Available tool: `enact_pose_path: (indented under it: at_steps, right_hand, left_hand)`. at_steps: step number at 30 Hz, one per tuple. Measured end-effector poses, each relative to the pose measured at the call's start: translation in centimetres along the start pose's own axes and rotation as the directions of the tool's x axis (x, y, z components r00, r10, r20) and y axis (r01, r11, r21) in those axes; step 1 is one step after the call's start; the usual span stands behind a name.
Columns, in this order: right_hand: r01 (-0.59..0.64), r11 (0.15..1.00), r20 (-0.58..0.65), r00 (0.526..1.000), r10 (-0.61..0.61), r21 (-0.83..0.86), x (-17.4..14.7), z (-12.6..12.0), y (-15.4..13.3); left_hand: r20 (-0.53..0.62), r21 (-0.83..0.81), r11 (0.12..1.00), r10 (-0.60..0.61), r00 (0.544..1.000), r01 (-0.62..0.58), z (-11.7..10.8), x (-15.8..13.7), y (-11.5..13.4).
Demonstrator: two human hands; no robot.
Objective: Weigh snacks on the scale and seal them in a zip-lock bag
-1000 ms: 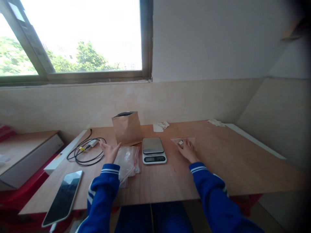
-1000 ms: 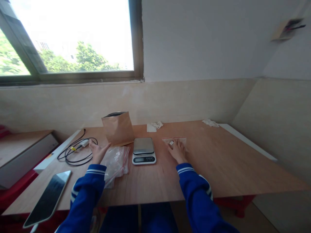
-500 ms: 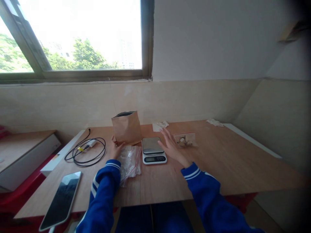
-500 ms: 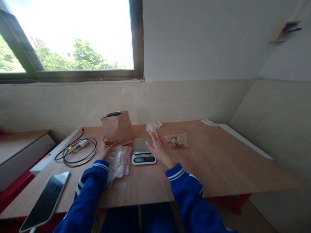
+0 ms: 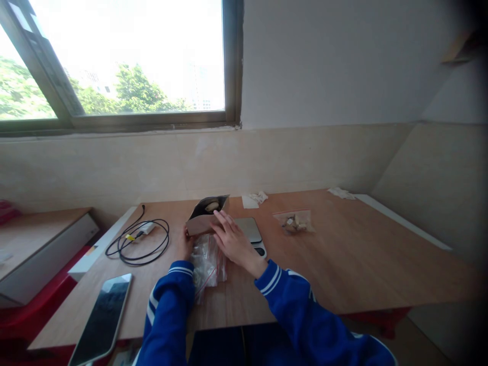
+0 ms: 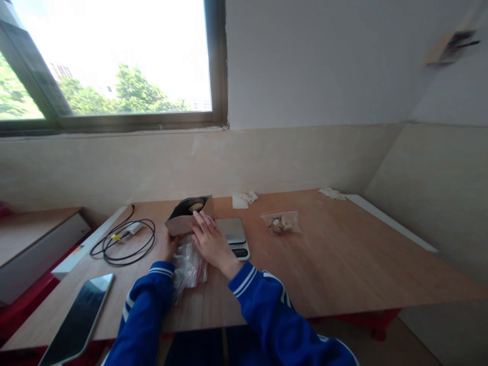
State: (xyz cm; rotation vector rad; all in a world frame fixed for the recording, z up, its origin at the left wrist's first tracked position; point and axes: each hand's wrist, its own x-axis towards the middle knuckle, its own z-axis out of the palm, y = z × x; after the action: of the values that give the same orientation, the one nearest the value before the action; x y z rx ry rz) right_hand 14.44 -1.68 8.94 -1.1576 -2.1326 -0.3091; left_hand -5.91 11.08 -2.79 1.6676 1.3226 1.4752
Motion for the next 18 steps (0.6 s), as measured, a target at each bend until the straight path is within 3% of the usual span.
enact_pose_path:
  at_steps: [6, 13, 18]
  right_hand:
    - [-0.044, 0.989, -0.097, 0.994, 0.058, 0.142, -1.0, -1.1, -1.1]
    - [-0.167, 0.981, 0.145, 0.978, 0.152, 0.095, -0.7, -2.0, 0.3]
    - [-0.209, 0.978, 0.116, 0.972, 0.206, 0.017, -1.5, -0.6, 0.4]
  left_hand:
    - [0.011, 0.047, 0.999, -0.009, 1.000, 0.008, -0.3, -0.8, 1.0]
    - [0.004, 0.123, 0.992, -0.002, 1.000, 0.002, -0.6, -1.5, 1.7]
    - [-0.018, 0.161, 0.987, 0.002, 1.000, 0.001, -0.5, -1.5, 1.5]
